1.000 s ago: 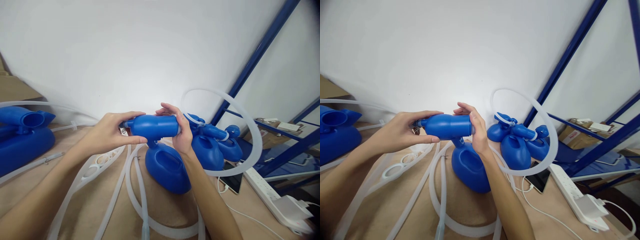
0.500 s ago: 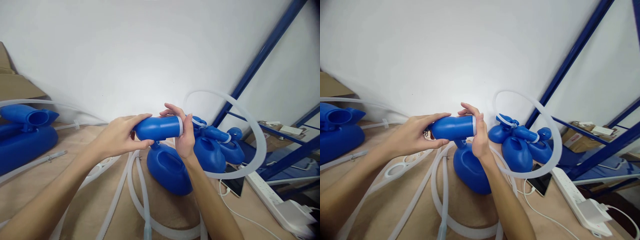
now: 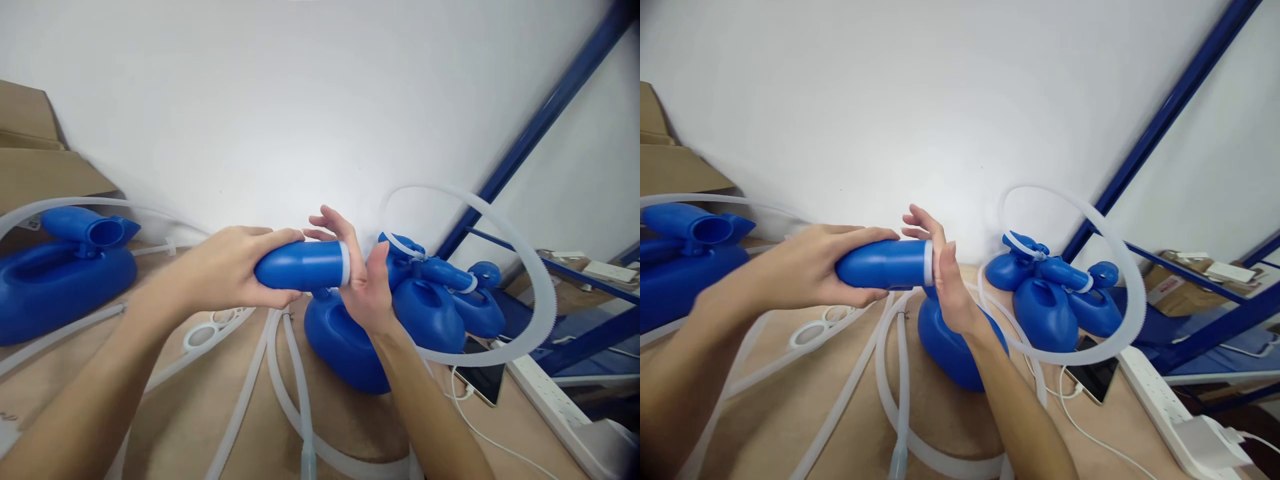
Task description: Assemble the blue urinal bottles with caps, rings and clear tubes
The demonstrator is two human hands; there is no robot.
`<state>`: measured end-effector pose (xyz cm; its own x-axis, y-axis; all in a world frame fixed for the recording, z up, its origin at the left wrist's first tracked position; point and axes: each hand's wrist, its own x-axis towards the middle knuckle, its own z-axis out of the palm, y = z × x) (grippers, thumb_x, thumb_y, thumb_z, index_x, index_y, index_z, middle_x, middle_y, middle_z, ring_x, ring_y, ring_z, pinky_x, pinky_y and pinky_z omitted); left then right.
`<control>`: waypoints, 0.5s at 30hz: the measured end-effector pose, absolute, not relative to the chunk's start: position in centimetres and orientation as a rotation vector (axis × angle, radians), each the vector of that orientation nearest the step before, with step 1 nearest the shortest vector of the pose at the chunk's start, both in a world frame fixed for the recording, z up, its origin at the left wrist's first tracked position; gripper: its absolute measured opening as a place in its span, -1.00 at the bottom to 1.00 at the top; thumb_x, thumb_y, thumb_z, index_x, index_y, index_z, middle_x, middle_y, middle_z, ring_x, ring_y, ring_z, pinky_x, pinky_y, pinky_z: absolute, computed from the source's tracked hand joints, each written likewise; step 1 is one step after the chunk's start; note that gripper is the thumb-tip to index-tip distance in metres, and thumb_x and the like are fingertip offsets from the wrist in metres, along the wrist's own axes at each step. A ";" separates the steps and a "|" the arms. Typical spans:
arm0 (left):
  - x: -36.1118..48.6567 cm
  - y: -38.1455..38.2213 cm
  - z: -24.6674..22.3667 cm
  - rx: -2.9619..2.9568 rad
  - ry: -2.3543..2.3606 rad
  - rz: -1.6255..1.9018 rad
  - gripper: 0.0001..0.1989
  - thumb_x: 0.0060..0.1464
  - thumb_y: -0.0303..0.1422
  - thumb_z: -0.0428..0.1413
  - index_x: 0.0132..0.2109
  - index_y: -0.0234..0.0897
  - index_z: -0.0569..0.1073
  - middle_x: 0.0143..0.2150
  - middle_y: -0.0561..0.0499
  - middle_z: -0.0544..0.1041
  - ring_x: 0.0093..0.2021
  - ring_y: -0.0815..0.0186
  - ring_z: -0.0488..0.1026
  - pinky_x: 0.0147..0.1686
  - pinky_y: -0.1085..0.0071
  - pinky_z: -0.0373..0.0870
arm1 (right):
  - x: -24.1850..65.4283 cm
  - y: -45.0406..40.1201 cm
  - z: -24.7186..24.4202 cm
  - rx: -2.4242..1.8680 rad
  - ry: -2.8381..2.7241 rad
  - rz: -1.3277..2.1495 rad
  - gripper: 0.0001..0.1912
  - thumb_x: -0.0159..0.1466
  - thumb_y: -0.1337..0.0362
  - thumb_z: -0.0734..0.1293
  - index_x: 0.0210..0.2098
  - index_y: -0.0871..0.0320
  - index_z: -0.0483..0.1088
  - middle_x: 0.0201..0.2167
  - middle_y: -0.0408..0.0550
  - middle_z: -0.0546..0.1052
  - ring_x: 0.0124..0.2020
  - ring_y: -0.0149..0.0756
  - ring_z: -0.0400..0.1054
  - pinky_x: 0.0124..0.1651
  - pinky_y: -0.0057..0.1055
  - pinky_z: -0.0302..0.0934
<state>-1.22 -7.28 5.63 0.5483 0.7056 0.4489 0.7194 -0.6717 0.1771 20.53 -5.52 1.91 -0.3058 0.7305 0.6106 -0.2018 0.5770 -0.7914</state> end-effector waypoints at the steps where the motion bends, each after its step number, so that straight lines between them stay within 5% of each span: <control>1: -2.0 -7.5 6.2 -2.734 -1.303 -0.753 -0.31 0.08 0.14 0.20 0.27 -0.05 0.47 -0.04 -0.05 0.67 -0.20 0.07 0.60 -0.24 0.30 0.41 | 19.9 -5.0 1.8 -0.442 -1.590 1.050 -0.19 0.34 -0.45 0.01 0.33 -0.14 0.29 0.30 -0.02 0.40 0.24 -0.02 0.39 0.21 -0.01 0.35; 5: -6.0 -8.2 7.8 -2.642 -1.599 -0.725 -0.29 0.02 0.27 0.17 0.18 -0.03 0.51 -0.25 0.03 0.67 -0.39 0.14 0.55 -0.39 0.33 0.35 | 16.1 -2.1 -1.2 -0.541 -1.498 1.196 -0.39 0.48 -0.18 -0.02 0.28 -0.04 0.32 0.09 0.00 0.54 0.02 -0.16 0.50 0.03 -0.14 0.44; 9: -9.3 -7.5 7.9 -2.383 -1.888 -0.734 -0.31 -0.09 0.32 0.20 0.02 -0.04 0.57 -0.46 0.06 0.58 -0.49 0.16 0.49 -0.49 0.33 0.26 | 11.6 -1.6 -6.4 -0.713 -2.378 0.881 -0.74 0.44 0.24 0.24 -0.06 0.14 0.56 -0.08 0.03 0.61 -0.01 -0.17 0.47 0.15 -0.16 0.35; 12: -10.7 -7.0 7.5 -2.303 -1.975 -0.637 -0.39 -0.10 0.31 0.19 -0.07 0.00 0.58 -0.55 0.09 0.50 -0.48 0.17 0.48 -0.49 0.33 0.20 | 8.9 -2.9 -9.4 -0.716 -2.776 0.252 -0.73 0.45 0.23 0.30 0.00 0.22 0.56 0.02 0.15 0.57 0.09 0.01 0.39 0.18 -0.01 0.31; 15: -11.1 -7.1 7.6 -2.394 -2.041 -0.449 -0.35 -0.06 0.31 0.10 0.03 0.04 0.56 -0.47 0.15 0.52 -0.25 0.11 0.55 -0.38 0.32 0.22 | 7.4 -3.7 -10.7 -0.675 -2.912 -0.056 -0.68 0.49 0.14 0.27 -0.04 0.22 0.56 0.04 0.16 0.56 0.12 0.06 0.35 0.15 0.01 0.32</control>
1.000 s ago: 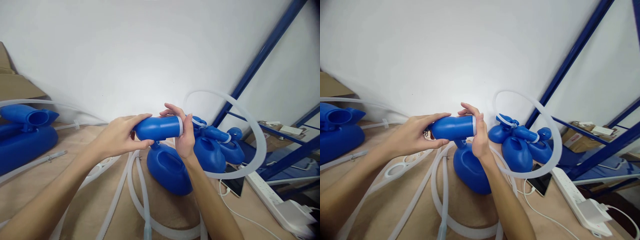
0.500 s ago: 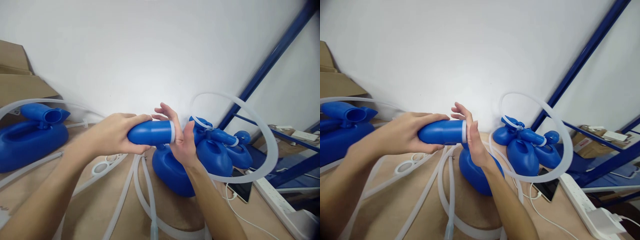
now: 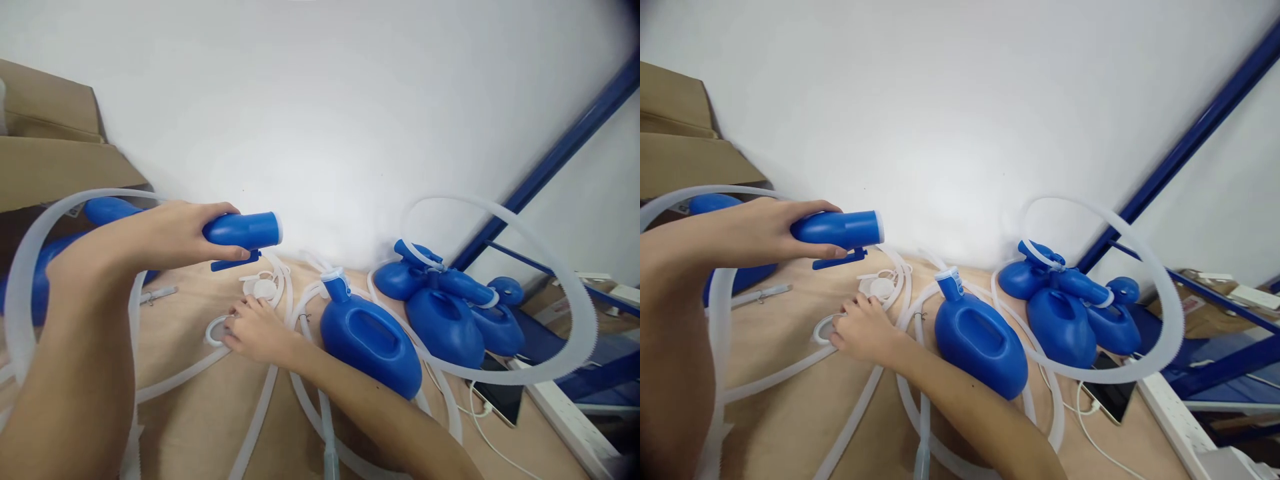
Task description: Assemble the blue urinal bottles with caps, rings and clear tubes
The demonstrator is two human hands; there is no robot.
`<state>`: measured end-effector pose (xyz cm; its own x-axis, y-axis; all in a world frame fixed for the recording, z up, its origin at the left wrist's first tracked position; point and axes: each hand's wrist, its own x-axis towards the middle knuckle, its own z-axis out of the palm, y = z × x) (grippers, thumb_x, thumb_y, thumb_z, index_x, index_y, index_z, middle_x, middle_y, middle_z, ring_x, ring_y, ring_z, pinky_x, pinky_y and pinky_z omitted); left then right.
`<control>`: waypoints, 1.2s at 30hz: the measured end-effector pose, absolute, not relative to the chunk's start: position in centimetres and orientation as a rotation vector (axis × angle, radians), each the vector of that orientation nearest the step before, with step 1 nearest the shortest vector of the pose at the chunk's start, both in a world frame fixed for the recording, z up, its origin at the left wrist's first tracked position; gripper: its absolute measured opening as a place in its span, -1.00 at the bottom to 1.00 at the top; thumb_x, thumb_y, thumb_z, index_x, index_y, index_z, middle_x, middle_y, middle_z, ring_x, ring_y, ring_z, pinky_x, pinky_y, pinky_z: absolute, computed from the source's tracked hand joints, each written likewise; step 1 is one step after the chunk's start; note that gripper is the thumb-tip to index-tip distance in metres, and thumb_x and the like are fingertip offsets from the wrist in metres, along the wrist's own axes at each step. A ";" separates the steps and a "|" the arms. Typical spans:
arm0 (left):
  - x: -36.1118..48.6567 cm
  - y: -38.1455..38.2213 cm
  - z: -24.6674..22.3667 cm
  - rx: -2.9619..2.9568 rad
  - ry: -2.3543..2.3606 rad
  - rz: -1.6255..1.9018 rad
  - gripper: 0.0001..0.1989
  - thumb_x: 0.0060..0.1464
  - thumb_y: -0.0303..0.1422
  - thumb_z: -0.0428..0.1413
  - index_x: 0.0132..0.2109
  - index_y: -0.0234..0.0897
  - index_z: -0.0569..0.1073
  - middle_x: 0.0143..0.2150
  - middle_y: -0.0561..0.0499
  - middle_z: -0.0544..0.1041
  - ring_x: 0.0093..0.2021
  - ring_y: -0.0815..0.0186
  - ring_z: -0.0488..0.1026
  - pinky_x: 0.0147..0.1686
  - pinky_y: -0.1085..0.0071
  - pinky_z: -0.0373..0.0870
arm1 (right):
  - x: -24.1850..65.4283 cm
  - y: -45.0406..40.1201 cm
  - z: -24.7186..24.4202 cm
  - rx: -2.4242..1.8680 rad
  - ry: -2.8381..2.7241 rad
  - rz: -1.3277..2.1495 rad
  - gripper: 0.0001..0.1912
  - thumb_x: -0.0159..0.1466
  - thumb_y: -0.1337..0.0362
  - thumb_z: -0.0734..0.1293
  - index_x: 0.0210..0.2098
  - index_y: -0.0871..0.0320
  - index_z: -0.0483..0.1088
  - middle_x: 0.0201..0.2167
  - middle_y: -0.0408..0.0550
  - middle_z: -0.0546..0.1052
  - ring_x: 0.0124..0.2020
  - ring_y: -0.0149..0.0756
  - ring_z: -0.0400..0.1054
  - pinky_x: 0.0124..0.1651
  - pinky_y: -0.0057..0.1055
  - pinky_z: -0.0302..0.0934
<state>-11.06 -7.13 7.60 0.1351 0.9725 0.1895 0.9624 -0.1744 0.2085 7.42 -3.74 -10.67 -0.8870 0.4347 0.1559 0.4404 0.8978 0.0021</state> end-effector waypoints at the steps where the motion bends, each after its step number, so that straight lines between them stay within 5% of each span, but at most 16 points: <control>1: -11.0 -7.3 7.7 2.317 1.989 0.387 -0.31 -0.08 0.33 0.08 0.05 0.04 0.55 -0.44 0.16 0.52 -0.20 0.09 0.55 -0.35 0.31 0.23 | 7.2 -3.7 -10.8 -0.662 -2.939 -0.063 -0.67 0.49 0.11 0.26 -0.05 0.20 0.56 0.04 0.14 0.56 0.12 0.04 0.35 0.14 0.01 0.33; 6: -10.2 -7.1 7.5 2.292 1.993 0.469 -0.32 -0.12 0.36 0.12 -0.06 -0.01 0.55 -0.38 0.06 0.58 -0.32 0.11 0.55 -0.41 0.27 0.28 | 7.3 -2.8 -10.9 -0.641 -2.943 0.150 -0.56 0.37 -0.13 0.38 -0.13 0.15 0.53 0.03 0.06 0.58 0.17 0.02 0.34 0.14 0.01 0.31; 11: -10.3 -5.8 6.7 2.320 1.897 0.589 -0.37 -0.20 0.34 0.24 -0.11 0.07 0.55 -0.36 -0.03 0.64 -0.42 0.10 0.55 -0.52 0.26 0.30 | 7.4 -2.5 -11.5 -0.565 -2.933 0.034 -0.50 0.37 -0.14 0.37 -0.05 0.19 0.55 0.01 0.07 0.61 0.10 -0.03 0.38 0.15 -0.03 0.26; 17: -10.3 -5.6 6.6 2.365 1.843 0.505 -0.28 -0.13 0.36 0.17 0.02 0.00 0.56 -0.29 0.03 0.64 -0.33 0.09 0.58 -0.43 0.28 0.36 | 7.3 -2.5 -12.6 -0.498 -2.894 -0.164 -0.58 0.51 -0.02 0.24 -0.07 0.18 0.55 0.10 0.05 0.57 0.14 -0.02 0.38 0.10 -0.10 0.30; 23: -10.2 -5.0 6.0 2.393 1.728 0.576 -0.49 -0.08 0.24 0.26 -0.10 0.06 0.57 -0.33 -0.03 0.66 -0.41 0.06 0.57 -0.50 0.26 0.33 | 6.8 -2.3 -11.7 -0.599 -2.757 0.092 -0.69 0.57 0.14 0.17 -0.05 0.23 0.44 0.00 0.07 0.59 0.06 -0.17 0.43 0.14 -0.24 0.30; 29: -9.8 -4.9 5.9 2.379 1.710 0.544 -0.43 -0.05 0.25 0.25 -0.02 0.04 0.54 -0.27 -0.03 0.67 -0.36 0.05 0.59 -0.47 0.30 0.37 | 6.7 -2.3 -10.3 -0.744 -2.582 0.404 -0.71 0.59 0.17 0.11 -0.08 0.17 0.38 -0.04 0.02 0.56 0.02 -0.24 0.46 0.11 -0.29 0.31; 36: -9.6 -4.9 5.9 2.382 1.723 0.498 -0.36 -0.07 0.27 0.25 0.06 0.04 0.52 -0.19 -0.06 0.68 -0.28 0.01 0.60 -0.40 0.28 0.39 | 6.4 -2.6 -12.7 -0.512 -2.821 -0.106 -0.59 0.52 -0.01 0.21 -0.06 0.24 0.42 0.09 0.18 0.51 0.11 -0.04 0.38 0.08 -0.15 0.37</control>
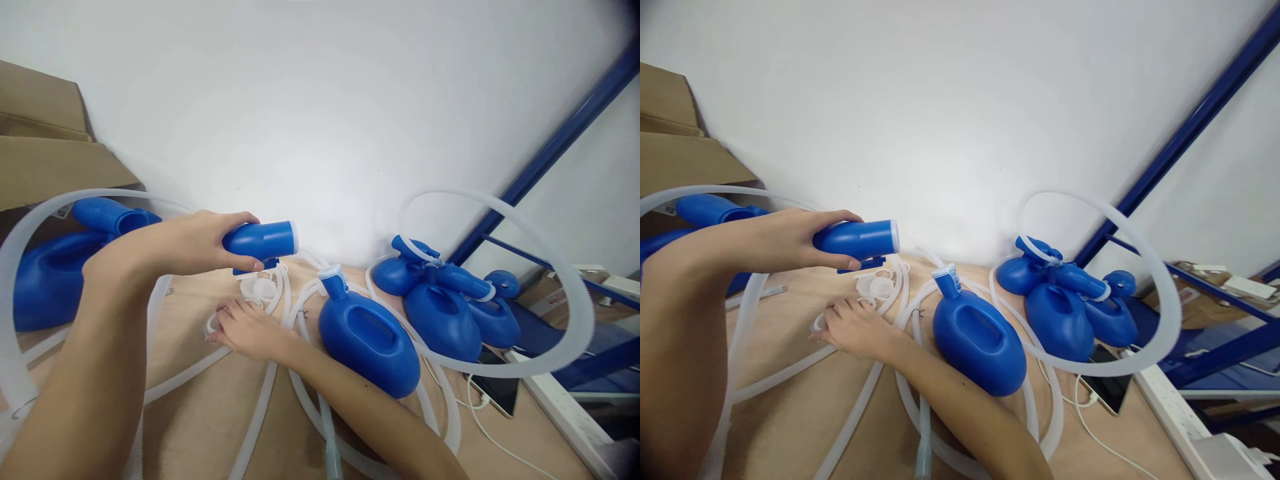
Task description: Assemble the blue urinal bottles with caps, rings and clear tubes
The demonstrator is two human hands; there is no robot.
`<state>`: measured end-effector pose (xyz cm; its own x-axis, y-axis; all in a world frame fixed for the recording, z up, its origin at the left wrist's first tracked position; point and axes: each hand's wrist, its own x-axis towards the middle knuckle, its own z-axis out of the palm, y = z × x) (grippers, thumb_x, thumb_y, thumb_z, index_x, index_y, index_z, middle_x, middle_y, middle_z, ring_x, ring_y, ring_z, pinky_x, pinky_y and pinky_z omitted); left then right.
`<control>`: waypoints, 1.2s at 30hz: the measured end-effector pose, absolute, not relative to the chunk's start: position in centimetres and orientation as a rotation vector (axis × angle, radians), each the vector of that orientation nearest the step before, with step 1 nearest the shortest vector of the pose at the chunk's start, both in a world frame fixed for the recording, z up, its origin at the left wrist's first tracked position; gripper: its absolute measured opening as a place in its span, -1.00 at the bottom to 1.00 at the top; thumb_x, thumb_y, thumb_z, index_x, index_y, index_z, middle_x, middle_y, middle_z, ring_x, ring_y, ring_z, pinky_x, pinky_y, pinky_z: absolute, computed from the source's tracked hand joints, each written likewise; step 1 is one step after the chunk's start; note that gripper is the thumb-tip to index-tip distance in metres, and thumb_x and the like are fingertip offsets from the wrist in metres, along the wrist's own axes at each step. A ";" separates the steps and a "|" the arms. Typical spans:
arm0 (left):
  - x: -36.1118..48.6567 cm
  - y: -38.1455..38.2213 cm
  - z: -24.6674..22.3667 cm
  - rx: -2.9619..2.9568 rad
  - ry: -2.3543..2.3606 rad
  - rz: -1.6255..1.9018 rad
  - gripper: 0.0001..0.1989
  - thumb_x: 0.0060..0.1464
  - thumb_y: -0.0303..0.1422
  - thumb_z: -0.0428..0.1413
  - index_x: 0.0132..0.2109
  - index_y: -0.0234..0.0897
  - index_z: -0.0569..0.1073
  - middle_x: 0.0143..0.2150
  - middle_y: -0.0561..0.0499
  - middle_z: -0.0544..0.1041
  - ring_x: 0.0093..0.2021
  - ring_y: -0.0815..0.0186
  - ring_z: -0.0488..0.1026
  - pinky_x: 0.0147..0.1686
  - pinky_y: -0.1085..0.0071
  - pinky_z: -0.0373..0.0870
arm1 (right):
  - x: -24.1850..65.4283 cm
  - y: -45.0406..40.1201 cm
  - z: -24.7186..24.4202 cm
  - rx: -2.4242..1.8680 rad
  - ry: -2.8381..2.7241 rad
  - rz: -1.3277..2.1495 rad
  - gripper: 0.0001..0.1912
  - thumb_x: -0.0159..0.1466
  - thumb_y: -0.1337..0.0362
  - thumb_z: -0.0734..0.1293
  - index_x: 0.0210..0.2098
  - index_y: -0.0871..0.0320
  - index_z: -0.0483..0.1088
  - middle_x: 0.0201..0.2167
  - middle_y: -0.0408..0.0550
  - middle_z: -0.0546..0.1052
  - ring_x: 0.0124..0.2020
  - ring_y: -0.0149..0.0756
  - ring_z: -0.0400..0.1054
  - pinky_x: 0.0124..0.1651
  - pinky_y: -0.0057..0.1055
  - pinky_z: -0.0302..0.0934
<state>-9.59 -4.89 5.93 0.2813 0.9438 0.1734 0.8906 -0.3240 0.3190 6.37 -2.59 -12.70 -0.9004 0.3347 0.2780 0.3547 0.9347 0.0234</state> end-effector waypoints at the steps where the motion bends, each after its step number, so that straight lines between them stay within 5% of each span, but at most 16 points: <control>1: -9.6 -4.9 5.9 2.383 1.721 0.501 -0.36 -0.07 0.27 0.25 0.06 0.04 0.52 -0.19 -0.05 0.68 -0.28 0.00 0.60 -0.40 0.28 0.39 | 6.3 -2.6 -12.8 -0.510 -2.820 -0.123 -0.58 0.52 -0.02 0.21 -0.05 0.24 0.42 0.09 0.18 0.51 0.10 -0.04 0.38 0.07 -0.15 0.38; 10: -9.7 -4.6 5.7 2.393 1.674 0.530 -0.39 -0.04 0.20 0.25 0.06 -0.01 0.55 -0.25 -0.04 0.67 -0.34 0.08 0.57 -0.41 0.33 0.35 | 6.1 -0.7 -10.1 -0.719 -2.556 0.379 -0.79 0.55 0.19 0.20 0.00 0.18 0.38 0.03 0.07 0.51 0.12 -0.21 0.39 0.19 -0.26 0.31; 13: -9.6 -4.6 5.8 2.351 1.718 0.486 -0.34 -0.06 0.22 0.25 0.10 -0.02 0.53 -0.20 -0.03 0.67 -0.28 0.06 0.58 -0.35 0.32 0.36 | 5.9 -0.6 -9.9 -0.712 -2.664 0.348 -0.81 0.50 0.32 0.25 0.04 0.21 0.42 0.14 0.12 0.50 0.30 -0.09 0.28 0.37 -0.08 0.17; 18: -9.5 -4.8 5.8 2.322 1.764 0.457 -0.32 -0.07 0.25 0.23 0.09 -0.01 0.55 -0.20 0.04 0.66 -0.26 0.10 0.56 -0.34 0.33 0.33 | 6.0 -1.6 -10.0 -0.466 -2.981 0.218 -0.50 0.42 -0.08 0.33 0.13 0.16 0.46 0.19 0.17 0.51 0.36 0.19 0.19 0.37 0.30 0.07; 21: -9.4 -4.9 5.7 2.326 1.781 0.490 -0.31 -0.05 0.27 0.20 0.07 -0.08 0.55 -0.25 0.04 0.65 -0.30 0.13 0.53 -0.36 0.35 0.30 | 6.0 -1.8 -10.1 -0.388 -3.050 0.124 -0.48 0.38 -0.12 0.36 0.09 0.18 0.47 0.17 0.18 0.54 0.37 0.17 0.19 0.37 0.27 0.09; 27: -8.9 -4.9 5.6 2.353 1.747 0.531 -0.32 -0.02 0.30 0.20 0.03 -0.12 0.53 -0.29 0.04 0.62 -0.34 0.15 0.50 -0.37 0.37 0.29 | 5.8 -1.8 -9.3 -0.319 -3.010 0.001 -0.65 0.49 0.23 0.29 0.20 0.26 0.40 0.14 0.18 0.54 0.21 -0.03 0.37 0.32 -0.03 0.21; 31: -8.4 -5.5 6.1 2.347 1.785 0.537 -0.31 0.02 0.31 0.15 0.05 -0.12 0.51 -0.31 0.04 0.61 -0.33 0.14 0.49 -0.37 0.37 0.29 | 7.6 -1.6 -7.4 -0.358 -2.799 0.466 -0.59 0.55 0.18 0.20 0.31 0.19 0.33 0.20 0.14 0.48 0.25 -0.20 0.35 0.36 -0.25 0.19; 36: -8.2 -5.7 6.4 2.322 1.757 0.628 -0.27 0.01 0.30 0.17 0.14 -0.09 0.51 -0.13 0.02 0.65 -0.19 0.07 0.54 -0.26 0.36 0.35 | 13.8 -2.2 -3.6 -0.338 -2.276 1.356 -0.57 0.49 0.10 0.26 0.29 0.08 0.38 0.35 0.10 0.40 0.30 -0.17 0.36 0.27 -0.22 0.32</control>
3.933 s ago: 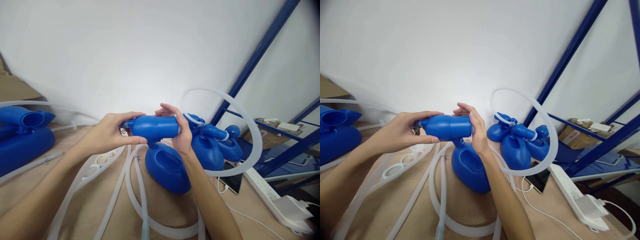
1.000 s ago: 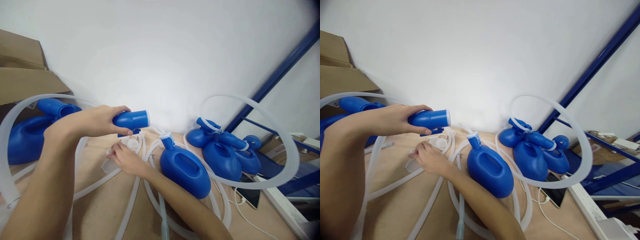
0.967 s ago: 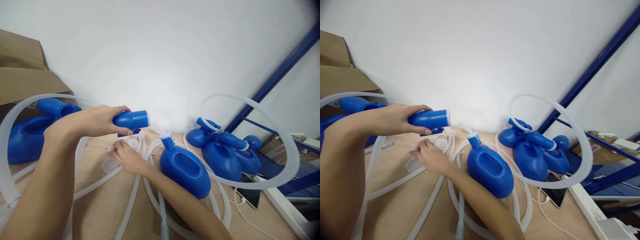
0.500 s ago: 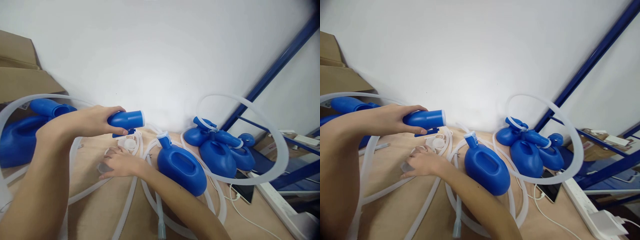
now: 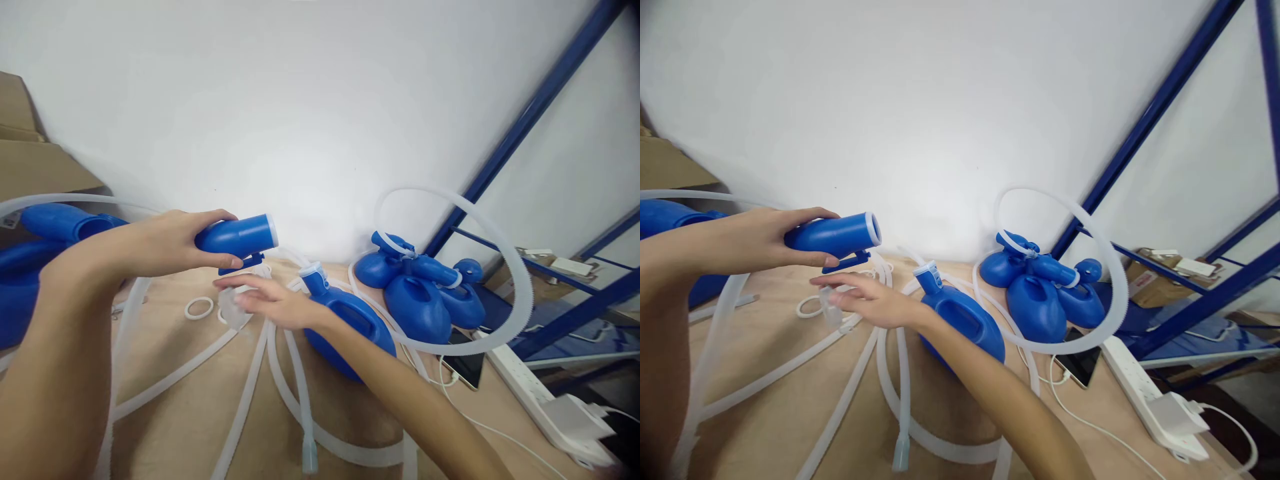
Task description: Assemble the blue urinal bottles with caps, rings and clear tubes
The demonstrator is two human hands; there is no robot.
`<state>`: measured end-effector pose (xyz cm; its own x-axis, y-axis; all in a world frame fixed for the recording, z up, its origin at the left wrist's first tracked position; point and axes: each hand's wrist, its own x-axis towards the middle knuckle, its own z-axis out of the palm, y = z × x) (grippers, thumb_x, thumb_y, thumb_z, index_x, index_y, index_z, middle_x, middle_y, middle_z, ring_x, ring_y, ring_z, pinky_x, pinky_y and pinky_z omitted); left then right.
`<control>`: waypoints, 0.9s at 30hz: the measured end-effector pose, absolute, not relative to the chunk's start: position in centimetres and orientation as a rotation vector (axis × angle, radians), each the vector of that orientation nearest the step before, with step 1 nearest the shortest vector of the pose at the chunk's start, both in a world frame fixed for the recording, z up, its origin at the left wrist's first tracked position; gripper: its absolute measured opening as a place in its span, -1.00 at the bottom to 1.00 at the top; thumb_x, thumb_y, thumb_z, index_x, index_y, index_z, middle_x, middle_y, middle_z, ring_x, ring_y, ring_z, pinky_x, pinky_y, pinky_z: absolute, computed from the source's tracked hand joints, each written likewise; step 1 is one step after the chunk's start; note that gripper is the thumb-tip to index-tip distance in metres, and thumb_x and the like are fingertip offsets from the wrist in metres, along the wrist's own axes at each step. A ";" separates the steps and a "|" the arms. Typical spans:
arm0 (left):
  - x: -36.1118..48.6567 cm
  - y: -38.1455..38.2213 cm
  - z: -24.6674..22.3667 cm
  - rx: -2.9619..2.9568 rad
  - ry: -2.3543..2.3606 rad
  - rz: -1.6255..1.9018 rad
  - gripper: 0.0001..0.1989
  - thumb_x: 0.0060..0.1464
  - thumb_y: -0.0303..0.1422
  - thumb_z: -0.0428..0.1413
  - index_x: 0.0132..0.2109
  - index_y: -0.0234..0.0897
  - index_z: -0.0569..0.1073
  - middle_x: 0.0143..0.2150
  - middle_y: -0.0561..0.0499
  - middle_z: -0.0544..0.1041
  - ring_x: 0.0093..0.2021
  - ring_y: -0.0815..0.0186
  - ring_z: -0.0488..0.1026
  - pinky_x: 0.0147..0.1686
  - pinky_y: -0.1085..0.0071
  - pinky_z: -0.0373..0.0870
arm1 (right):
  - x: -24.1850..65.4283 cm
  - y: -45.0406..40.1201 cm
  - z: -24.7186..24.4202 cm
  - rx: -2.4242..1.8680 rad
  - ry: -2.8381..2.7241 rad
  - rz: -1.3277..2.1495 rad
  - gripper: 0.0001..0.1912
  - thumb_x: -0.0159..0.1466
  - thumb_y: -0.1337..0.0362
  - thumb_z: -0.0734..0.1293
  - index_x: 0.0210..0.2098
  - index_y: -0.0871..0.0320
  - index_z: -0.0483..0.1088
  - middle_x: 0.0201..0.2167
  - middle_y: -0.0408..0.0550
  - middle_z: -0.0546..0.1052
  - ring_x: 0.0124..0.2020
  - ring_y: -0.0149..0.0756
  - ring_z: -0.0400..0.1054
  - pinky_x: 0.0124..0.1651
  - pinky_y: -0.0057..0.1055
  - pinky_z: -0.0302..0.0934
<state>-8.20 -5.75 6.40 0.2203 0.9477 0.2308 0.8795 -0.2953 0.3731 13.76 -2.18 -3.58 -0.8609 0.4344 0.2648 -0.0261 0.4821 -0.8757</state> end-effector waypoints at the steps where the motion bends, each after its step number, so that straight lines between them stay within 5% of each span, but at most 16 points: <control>1: -8.3 -5.5 6.3 2.328 1.724 0.649 -0.29 0.01 0.28 0.18 0.14 -0.07 0.52 -0.12 0.04 0.66 -0.17 0.06 0.55 -0.25 0.36 0.36 | 15.3 -2.6 -2.8 -0.358 -2.131 1.500 -0.57 0.48 0.07 0.27 0.26 0.04 0.40 0.35 0.07 0.41 0.26 -0.15 0.41 0.18 -0.21 0.38; 6: -8.0 -4.0 5.7 2.352 1.591 0.621 -0.27 -0.12 0.24 0.28 0.15 0.03 0.53 -0.05 0.06 0.68 -0.11 0.00 0.58 -0.22 0.33 0.42 | 21.1 -4.6 -0.1 -0.559 -1.410 1.583 -0.68 0.34 0.14 0.34 0.03 0.10 0.48 -0.12 -0.01 0.68 -0.19 -0.18 0.63 -0.21 -0.31 0.50; 10: -5.1 -4.3 5.6 2.407 1.427 0.617 -0.25 -0.03 0.24 0.24 0.22 0.01 0.47 0.02 0.04 0.66 -0.08 0.02 0.59 -0.19 0.32 0.44 | 22.4 -4.4 0.2 -0.712 -1.101 1.203 -0.71 0.32 0.00 0.36 -0.18 0.09 0.40 -0.47 -0.12 0.61 -0.57 -0.31 0.46 -0.61 -0.50 0.18; 14: -0.6 -5.7 5.2 2.530 1.304 0.591 -0.26 0.10 0.26 0.14 0.28 -0.05 0.41 0.02 -0.02 0.64 -0.10 0.05 0.59 -0.18 0.31 0.43 | 22.5 -3.3 -0.2 -0.695 -1.016 0.842 -0.49 0.23 -0.24 0.42 -0.40 0.10 0.38 -0.54 -0.17 0.49 -0.52 -0.36 0.38 -0.46 -0.44 0.25; 18: 2.4 -6.6 4.5 2.664 1.241 0.581 -0.29 0.13 0.23 0.13 0.28 -0.06 0.42 -0.02 -0.04 0.64 -0.18 0.08 0.58 -0.21 0.30 0.42 | 23.2 -3.1 -0.4 -0.598 -1.129 0.762 -0.45 0.27 -0.20 0.43 -0.55 0.12 0.41 -0.38 -0.12 0.48 -0.29 -0.35 0.41 -0.14 -0.40 0.33; 27: 3.6 -7.7 3.5 2.721 1.233 0.758 -0.27 0.12 0.07 0.20 0.39 0.00 0.35 -0.12 -0.03 0.66 -0.38 0.14 0.56 -0.41 0.34 0.33 | 24.0 -5.5 0.8 -0.466 -1.512 0.960 -0.41 0.48 -0.23 0.05 -0.09 0.01 0.52 -0.13 -0.02 0.66 0.06 -0.11 0.55 0.15 -0.13 0.42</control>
